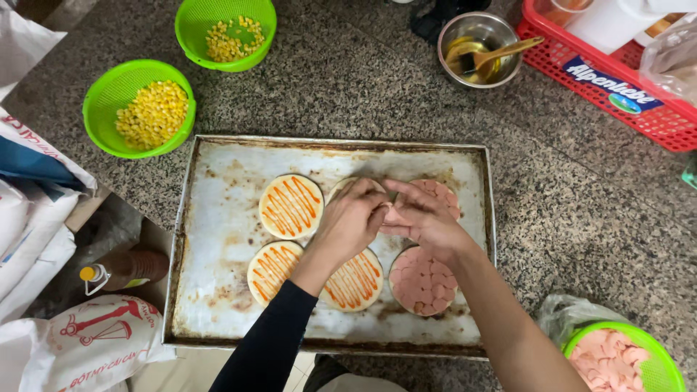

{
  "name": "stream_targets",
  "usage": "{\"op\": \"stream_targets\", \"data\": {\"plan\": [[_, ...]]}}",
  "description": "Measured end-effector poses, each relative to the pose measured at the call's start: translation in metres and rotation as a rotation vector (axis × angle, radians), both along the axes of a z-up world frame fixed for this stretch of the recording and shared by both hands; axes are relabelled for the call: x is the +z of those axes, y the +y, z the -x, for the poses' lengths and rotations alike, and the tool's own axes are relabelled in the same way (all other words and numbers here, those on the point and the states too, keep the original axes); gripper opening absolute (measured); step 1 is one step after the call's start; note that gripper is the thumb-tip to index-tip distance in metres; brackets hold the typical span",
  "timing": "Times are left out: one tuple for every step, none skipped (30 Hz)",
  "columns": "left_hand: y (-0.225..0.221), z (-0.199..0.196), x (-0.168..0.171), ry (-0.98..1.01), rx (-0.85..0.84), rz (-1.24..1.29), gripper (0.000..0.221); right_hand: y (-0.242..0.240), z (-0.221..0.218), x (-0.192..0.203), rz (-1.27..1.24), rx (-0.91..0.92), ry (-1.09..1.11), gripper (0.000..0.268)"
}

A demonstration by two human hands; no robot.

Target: The person places slices of ham onto pastry dough circles and arranges them in a layered pattern.

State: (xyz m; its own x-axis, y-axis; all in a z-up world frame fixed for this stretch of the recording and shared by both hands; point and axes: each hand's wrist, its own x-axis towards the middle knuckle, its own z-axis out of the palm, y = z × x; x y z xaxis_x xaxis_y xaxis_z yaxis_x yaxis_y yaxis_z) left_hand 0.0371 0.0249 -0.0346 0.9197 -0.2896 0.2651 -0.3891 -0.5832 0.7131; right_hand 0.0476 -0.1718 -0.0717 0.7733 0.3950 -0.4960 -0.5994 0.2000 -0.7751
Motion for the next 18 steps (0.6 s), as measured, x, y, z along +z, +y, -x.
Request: {"op": "stream_targets", "data": {"plan": [[0.001, 0.001, 0.001, -0.014, -0.012, 0.006, 0.013, -0.001, 0.001, 0.001, -0.008, 0.012, -0.004, 0.054], [0.004, 0.002, 0.002, -0.027, -0.023, 0.011, 0.012, 0.000, 0.001, 0.001, -0.018, 0.025, -0.007, 0.053], [0.006, 0.003, 0.003, -0.039, -0.033, 0.015, 0.011, 0.001, 0.002, 0.001, -0.028, 0.039, -0.009, 0.053], [0.008, 0.004, 0.003, -0.007, -0.009, 0.034, 0.010, 0.001, 0.002, 0.001, -0.017, 0.039, -0.004, 0.048], [0.009, 0.005, 0.003, 0.026, 0.016, 0.052, 0.009, 0.002, 0.001, 0.000, -0.005, 0.039, 0.002, 0.044], [0.010, 0.006, 0.001, 0.061, 0.040, 0.070, 0.008, 0.003, 0.002, -0.001, 0.005, 0.040, 0.010, 0.041], [0.012, 0.006, -0.003, 0.207, 0.074, 0.102, 0.009, 0.005, 0.003, -0.003, 0.026, 0.029, 0.007, 0.037], [0.012, 0.005, -0.007, 0.352, 0.105, 0.136, 0.012, 0.008, 0.004, -0.006, 0.049, 0.018, 0.003, 0.033], [0.012, 0.004, -0.013, 0.496, 0.135, 0.169, 0.014, 0.009, 0.004, -0.009, 0.072, 0.006, -0.001, 0.030], [0.013, 0.003, -0.020, 0.485, 0.103, 0.244, 0.015, 0.008, 0.005, -0.010, 0.098, -0.003, -0.010, 0.029], [0.013, 0.003, -0.027, 0.474, 0.071, 0.320, 0.015, 0.008, 0.005, -0.012, 0.124, -0.011, -0.018, 0.028], [0.015, 0.004, -0.033, 0.462, 0.040, 0.394, 0.015, 0.009, 0.006, -0.013, 0.148, -0.019, -0.026, 0.027], [0.017, 0.005, -0.037, 0.451, 0.032, 0.421, 0.015, 0.011, 0.006, -0.014, 0.156, -0.022, -0.021, 0.027], [0.018, 0.006, -0.040, 0.439, 0.025, 0.449, 0.014, 0.011, 0.006, -0.015, 0.165, -0.024, -0.015, 0.026], [0.019, 0.006, -0.041, 0.428, 0.017, 0.477, 0.014, 0.012, 0.006, -0.015, 0.174, -0.026, -0.010, 0.026], [0.019, 0.007, -0.040, 0.460, 0.066, 0.399, 0.015, 0.013, 0.005, -0.015, 0.182, -0.034, 0.007, 0.026], [0.020, 0.007, -0.038, 0.491, 0.114, 0.321, 0.016, 0.013, 0.004, -0.014, 0.190, -0.043, 0.025, 0.026], [0.021, 0.007, -0.035, 0.523, 0.162, 0.241, 0.017, 0.014, 0.004, -0.013, 0.197, -0.052, 0.042, 0.027]]}}
